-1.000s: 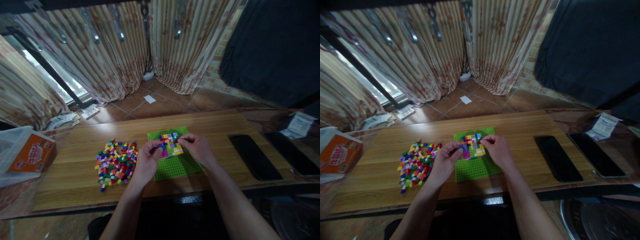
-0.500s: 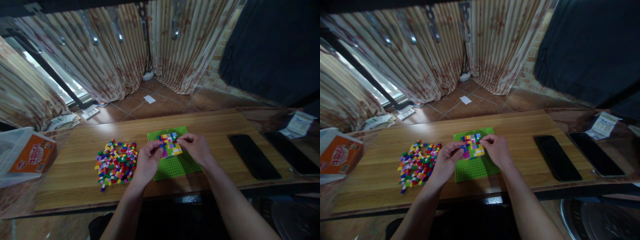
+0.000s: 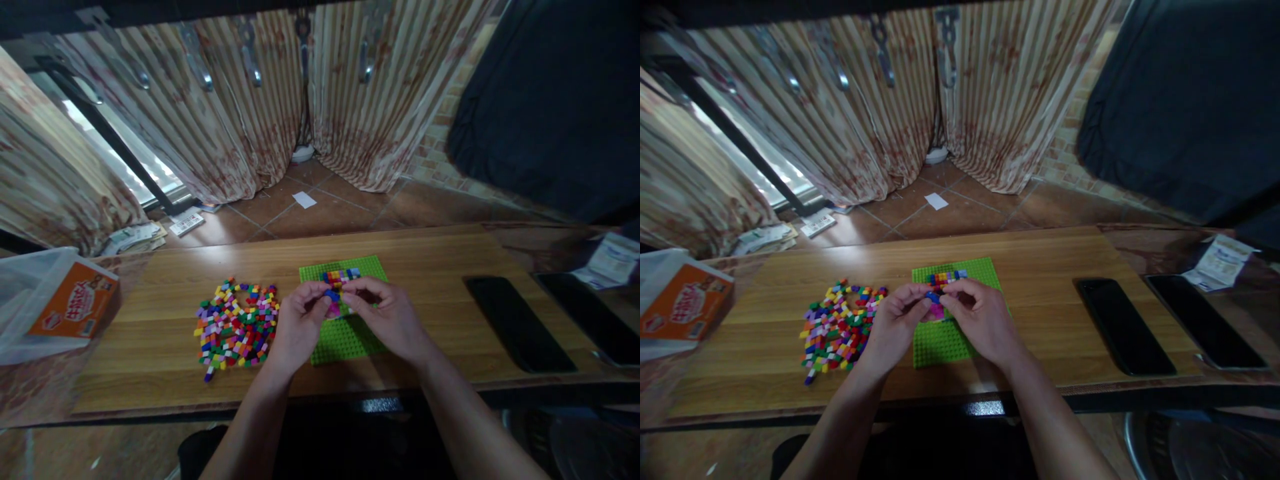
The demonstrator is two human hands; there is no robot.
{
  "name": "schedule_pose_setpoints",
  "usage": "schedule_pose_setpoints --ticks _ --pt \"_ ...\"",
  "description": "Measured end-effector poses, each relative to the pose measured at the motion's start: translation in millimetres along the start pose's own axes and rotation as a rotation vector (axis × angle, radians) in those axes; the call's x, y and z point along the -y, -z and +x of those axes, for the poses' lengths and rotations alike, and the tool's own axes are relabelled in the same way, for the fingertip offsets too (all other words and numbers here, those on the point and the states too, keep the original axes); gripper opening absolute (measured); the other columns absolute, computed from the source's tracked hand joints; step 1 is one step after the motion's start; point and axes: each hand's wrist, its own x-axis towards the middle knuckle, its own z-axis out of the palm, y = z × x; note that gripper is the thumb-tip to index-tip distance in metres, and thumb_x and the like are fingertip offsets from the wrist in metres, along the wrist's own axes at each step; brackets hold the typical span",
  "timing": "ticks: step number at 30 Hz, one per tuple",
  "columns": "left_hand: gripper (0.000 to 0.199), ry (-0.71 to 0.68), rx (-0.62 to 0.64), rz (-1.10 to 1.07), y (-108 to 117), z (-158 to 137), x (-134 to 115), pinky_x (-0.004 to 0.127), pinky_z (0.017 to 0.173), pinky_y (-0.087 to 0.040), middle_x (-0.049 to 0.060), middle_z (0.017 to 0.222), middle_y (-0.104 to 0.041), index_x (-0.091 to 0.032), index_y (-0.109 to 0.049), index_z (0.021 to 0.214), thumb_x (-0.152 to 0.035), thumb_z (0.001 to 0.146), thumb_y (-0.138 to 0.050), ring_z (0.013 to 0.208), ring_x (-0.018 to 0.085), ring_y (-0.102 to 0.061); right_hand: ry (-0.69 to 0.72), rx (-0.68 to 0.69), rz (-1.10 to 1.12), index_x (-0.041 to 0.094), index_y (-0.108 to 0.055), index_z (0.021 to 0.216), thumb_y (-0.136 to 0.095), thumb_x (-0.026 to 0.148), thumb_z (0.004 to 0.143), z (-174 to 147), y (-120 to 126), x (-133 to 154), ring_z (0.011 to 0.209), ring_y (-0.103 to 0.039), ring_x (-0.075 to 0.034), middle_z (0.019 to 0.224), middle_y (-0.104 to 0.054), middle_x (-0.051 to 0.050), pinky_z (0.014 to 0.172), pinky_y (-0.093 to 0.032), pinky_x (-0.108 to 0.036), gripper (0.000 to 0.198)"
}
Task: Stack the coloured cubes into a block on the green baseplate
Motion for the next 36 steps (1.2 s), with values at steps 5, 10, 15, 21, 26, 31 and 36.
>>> schedule_pose_setpoints --ticks 5,10,15,21,26,31,36 --pt "0.015 -0.030 0.040 -0.007 -1.8 -1.0 1.6 0.025 0.066 -0.055 0.001 0.078 -0.070 -0.015 -0.068 0.086 -0.022 0.074 -0.071 0.066 0.012 -0.063 0.045 0.070 -0.078 0.025 -0.074 0.087 -0.063 0.028 0.087 -3.2 -6.7 1.3 0.078 -0.066 -0.017 0.084 -0.073 0.000 0.074 -0.051 -0.030 0.012" --pt "0.012 -0.123 -0.010 0.135 -0.2 0.3 5.5 0.023 0.066 -0.052 0.001 0.081 -0.069 -0.015 -0.070 0.088 -0.020 0.076 -0.069 0.069 0.012 -0.062 0.100 -0.057 -0.152 0.025 -0.076 0.088 -0.066 0.030 0.085 3.1 10.5 -12.6 0.080 -0.065 -0.018 0.087 -0.071 -0.002 0.072 -0.051 -0.032 0.011" --pt "0.012 -0.196 -0.085 0.374 3.6 1.5 9.1 0.022 0.068 -0.050 0.003 0.082 -0.070 -0.016 -0.072 0.089 -0.020 0.084 -0.061 0.073 0.013 -0.063 0.122 -0.191 -0.265 0.026 -0.077 0.084 -0.070 0.033 0.081 10.8 32.7 -26.5 0.083 -0.063 -0.019 0.094 -0.067 -0.004 0.073 -0.051 -0.034 0.010" --pt "0.022 -0.204 0.012 0.640 0.6 -3.7 7.3 0.024 0.068 -0.051 0.003 0.084 -0.075 -0.017 -0.072 0.101 -0.020 0.087 -0.056 0.071 0.015 -0.067 0.151 -0.093 -0.309 0.026 -0.076 0.085 -0.067 0.030 0.083 12.1 25.1 -30.0 0.096 -0.063 -0.022 0.103 -0.063 -0.005 0.086 -0.051 -0.039 0.010" --pt "0.029 -0.191 0.040 0.856 -2.3 -5.4 5.8 0.028 0.069 -0.052 0.005 0.095 -0.078 -0.020 -0.072 0.112 -0.023 0.091 -0.053 0.076 0.018 -0.071 0.156 -0.105 -0.407 0.026 -0.075 0.084 -0.067 0.025 0.081 13.8 17.3 -31.3 0.103 -0.062 -0.025 0.109 -0.062 -0.006 0.094 -0.049 -0.046 0.009" --pt "0.030 -0.200 0.059 1.003 -5.3 -5.3 3.0 0.030 0.076 -0.054 0.005 0.107 -0.077 -0.023 -0.071 0.117 -0.026 0.093 -0.052 0.088 0.021 -0.073 0.110 -0.190 -0.391 0.025 -0.074 0.091 -0.068 0.028 0.078 14.8 16.7 -33.0 0.108 -0.062 -0.027 0.116 -0.062 -0.008 0.087 -0.052 -0.045 0.015" --pt "0.027 -0.239 0.086 1.143 -8.5 -5.5 -0.2 0.031 0.080 -0.054 0.004 0.111 -0.076 -0.025 -0.069 0.115 -0.028 0.096 -0.050 0.093 0.022 -0.073 0.045 -0.199 -0.351 0.022 -0.073 0.095 -0.066 0.035 0.080 14.4 15.2 -31.6 0.092 -0.064 -0.024 0.110 -0.065 -0.010 0.076 -0.054 -0.040 0.021"
